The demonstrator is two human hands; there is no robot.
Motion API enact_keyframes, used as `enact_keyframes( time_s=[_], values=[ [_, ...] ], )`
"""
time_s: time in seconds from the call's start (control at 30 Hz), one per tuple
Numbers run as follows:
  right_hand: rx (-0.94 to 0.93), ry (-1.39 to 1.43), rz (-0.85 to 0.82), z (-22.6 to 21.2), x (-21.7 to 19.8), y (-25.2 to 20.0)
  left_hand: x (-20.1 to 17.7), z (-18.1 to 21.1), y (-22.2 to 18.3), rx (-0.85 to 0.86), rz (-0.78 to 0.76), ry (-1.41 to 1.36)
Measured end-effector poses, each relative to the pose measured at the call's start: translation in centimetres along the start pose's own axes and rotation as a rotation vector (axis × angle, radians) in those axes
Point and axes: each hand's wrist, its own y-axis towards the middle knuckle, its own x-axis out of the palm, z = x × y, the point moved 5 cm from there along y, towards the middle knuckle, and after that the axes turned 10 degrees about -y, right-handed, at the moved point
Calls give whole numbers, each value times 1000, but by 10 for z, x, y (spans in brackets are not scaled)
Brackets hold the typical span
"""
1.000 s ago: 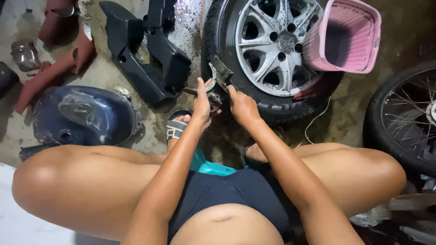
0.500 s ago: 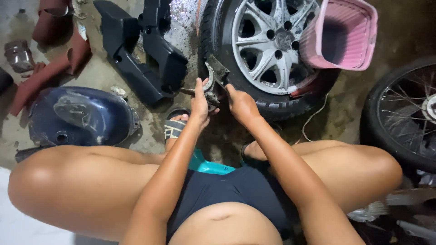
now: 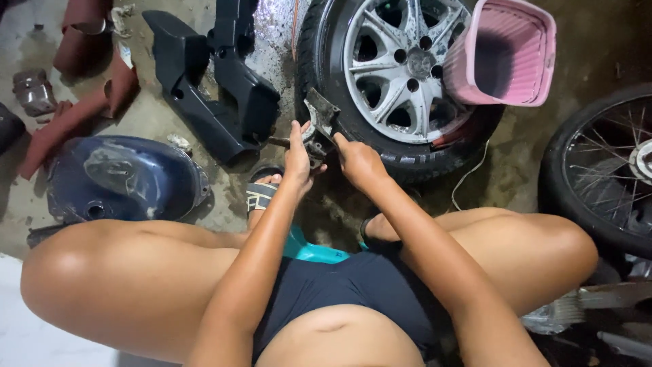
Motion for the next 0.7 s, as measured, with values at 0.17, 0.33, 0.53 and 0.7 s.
enact_keyframes(
  time_s=[0.17, 0.33, 0.53, 0.7],
  values=[
    [-23, -41, 30, 8, 23, 14, -4, -4, 1, -13, -2, 27],
    [-12, -109, 102, 13, 33, 26, 1, -4, -1, -5, -16, 4],
    [17, -11, 76, 9, 32, 17, 0, 1, 0, 12, -23, 25],
    [19, -25, 50, 6, 20, 2, 3, -1, 2, 11, -1, -9]
  ],
)
